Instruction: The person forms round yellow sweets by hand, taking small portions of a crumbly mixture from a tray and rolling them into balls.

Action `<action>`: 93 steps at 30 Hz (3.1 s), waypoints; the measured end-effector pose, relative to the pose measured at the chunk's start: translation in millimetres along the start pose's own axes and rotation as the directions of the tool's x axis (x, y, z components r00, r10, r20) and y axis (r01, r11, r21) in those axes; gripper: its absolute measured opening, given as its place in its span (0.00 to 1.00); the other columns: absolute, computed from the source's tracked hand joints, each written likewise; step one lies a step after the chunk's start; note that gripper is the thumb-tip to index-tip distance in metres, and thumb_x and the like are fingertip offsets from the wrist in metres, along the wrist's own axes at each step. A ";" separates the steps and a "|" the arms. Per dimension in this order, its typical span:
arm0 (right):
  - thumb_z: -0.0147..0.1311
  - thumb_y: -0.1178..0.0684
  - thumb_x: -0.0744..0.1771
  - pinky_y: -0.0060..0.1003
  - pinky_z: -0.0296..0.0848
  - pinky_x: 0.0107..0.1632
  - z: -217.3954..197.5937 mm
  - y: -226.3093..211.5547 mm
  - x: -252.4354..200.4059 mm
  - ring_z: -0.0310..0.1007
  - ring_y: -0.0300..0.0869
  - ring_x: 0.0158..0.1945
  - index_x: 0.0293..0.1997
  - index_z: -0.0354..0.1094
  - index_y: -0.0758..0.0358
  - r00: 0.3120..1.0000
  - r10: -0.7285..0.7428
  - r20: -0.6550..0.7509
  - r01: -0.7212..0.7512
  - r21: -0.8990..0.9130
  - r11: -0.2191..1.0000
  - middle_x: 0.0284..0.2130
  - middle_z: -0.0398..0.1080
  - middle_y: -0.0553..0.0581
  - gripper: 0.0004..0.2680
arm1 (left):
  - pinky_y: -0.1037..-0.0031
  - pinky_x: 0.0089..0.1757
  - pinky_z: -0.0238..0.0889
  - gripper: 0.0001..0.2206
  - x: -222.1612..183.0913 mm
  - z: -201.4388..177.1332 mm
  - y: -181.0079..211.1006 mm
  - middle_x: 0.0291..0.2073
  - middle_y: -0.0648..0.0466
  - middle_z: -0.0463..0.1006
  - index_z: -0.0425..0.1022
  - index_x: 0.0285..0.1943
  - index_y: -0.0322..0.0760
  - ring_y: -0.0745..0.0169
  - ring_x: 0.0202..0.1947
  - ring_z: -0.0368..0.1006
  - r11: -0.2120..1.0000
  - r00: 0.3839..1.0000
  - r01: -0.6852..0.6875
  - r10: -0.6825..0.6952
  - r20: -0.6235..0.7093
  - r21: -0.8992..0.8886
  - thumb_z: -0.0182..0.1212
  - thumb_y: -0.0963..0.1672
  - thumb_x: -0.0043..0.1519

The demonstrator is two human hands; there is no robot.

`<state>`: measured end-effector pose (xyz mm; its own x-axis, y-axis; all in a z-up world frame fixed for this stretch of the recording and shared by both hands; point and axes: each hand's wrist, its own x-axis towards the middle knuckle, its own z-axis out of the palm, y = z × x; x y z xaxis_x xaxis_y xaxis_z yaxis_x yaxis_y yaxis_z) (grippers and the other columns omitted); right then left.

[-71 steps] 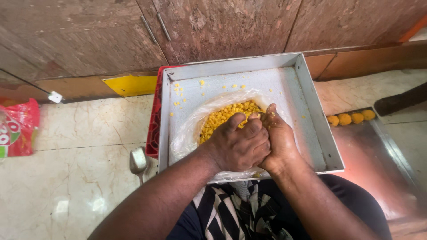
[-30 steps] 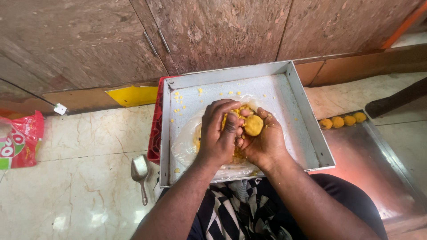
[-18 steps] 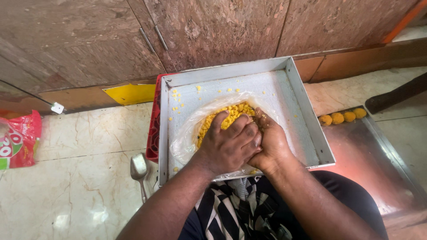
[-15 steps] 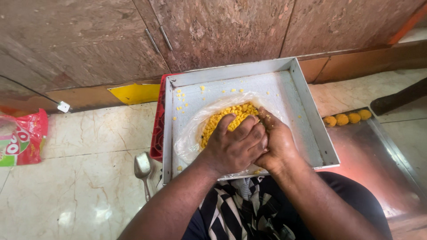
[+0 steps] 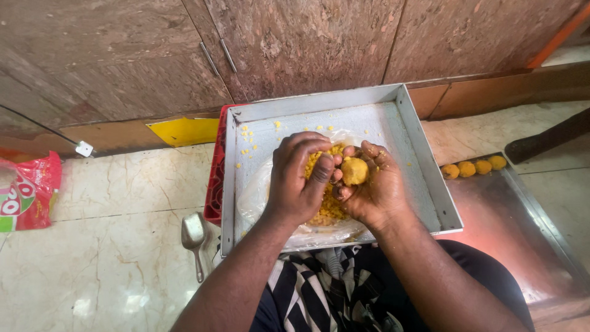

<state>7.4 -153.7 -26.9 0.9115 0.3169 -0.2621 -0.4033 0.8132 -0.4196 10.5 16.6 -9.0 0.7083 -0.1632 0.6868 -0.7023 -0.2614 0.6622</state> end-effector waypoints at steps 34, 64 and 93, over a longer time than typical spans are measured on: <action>0.50 0.42 0.69 0.32 0.67 0.22 21.5 2.5 3.6 0.68 0.41 0.23 0.25 0.63 0.55 0.994 0.004 -0.107 -0.011 -0.062 0.998 0.20 0.67 0.54 0.14 | 0.57 0.60 0.60 0.15 -27.3 -9.7 31.0 0.56 0.49 0.75 0.76 0.56 0.38 0.52 0.59 0.71 0.951 0.998 0.060 -0.061 -0.007 0.303 0.55 0.51 0.71; 0.32 0.28 0.68 0.48 0.77 0.57 12.8 -3.1 0.9 0.72 0.51 0.55 0.61 0.61 0.63 0.994 0.047 -0.102 -0.040 0.070 0.997 0.51 0.69 0.65 0.27 | 0.50 0.64 0.44 0.22 23.0 22.0 1.7 0.48 0.53 0.79 0.78 0.51 0.42 0.55 0.56 0.69 0.879 0.926 -0.285 0.149 0.348 0.381 0.40 0.55 0.74; 0.37 0.42 0.71 0.45 0.77 0.57 21.0 -3.2 -7.3 0.74 0.44 0.53 0.56 0.65 0.61 0.990 -0.075 -0.118 0.075 -0.008 0.997 0.48 0.70 0.58 0.16 | 0.55 0.64 0.48 0.14 21.9 11.0 19.1 0.55 0.55 0.77 0.74 0.57 0.44 0.56 0.61 0.66 0.906 0.936 -0.300 0.219 0.277 0.298 0.53 0.52 0.71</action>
<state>3.7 -148.3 -5.4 0.9233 0.1951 -0.3308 -0.3348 0.8308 -0.4445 13.4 -2.5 15.4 0.5290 -0.4737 0.7042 -0.8277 -0.4713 0.3047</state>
